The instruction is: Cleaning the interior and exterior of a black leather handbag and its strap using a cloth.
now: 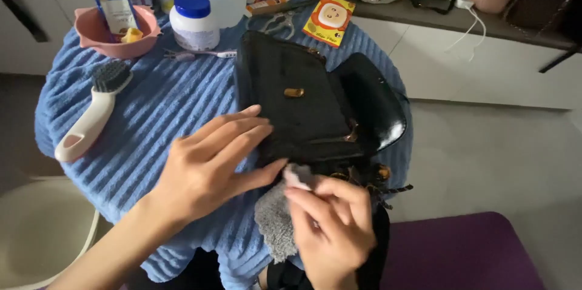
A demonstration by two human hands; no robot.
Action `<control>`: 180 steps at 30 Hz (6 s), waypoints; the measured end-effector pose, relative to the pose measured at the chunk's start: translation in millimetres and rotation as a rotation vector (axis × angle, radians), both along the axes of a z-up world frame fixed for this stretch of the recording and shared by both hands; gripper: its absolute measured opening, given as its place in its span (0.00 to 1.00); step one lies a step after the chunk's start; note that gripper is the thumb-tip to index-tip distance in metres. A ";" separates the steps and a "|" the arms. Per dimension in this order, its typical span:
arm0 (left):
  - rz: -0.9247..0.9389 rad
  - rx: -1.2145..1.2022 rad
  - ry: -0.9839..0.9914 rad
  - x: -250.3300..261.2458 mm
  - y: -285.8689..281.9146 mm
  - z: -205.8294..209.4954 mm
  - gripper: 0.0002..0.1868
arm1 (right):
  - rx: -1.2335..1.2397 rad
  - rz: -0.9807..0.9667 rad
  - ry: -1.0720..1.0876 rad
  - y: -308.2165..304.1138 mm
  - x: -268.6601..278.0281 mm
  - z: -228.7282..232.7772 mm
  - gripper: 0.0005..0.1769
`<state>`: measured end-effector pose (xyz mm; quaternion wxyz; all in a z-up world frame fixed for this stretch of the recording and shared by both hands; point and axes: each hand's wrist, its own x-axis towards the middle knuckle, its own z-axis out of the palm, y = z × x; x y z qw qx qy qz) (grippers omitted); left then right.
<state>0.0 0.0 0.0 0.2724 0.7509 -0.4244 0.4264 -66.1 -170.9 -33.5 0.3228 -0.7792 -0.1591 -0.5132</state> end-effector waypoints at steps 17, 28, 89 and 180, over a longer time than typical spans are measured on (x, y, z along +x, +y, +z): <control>-0.020 -0.714 0.453 98.8 -67.9 60.3 0.15 | -0.037 -0.016 -0.046 -41.1 94.8 90.3 0.13; -0.082 -0.828 0.383 97.7 -57.4 59.8 0.18 | -0.200 0.273 -0.046 -29.5 95.0 62.9 0.32; 0.163 0.116 0.034 90.8 -20.7 -2.5 0.64 | -0.058 0.212 0.148 -56.8 80.4 75.4 0.08; 0.301 0.309 -0.091 82.8 -11.8 13.2 0.80 | -0.949 0.391 0.663 -114.7 87.3 107.7 0.33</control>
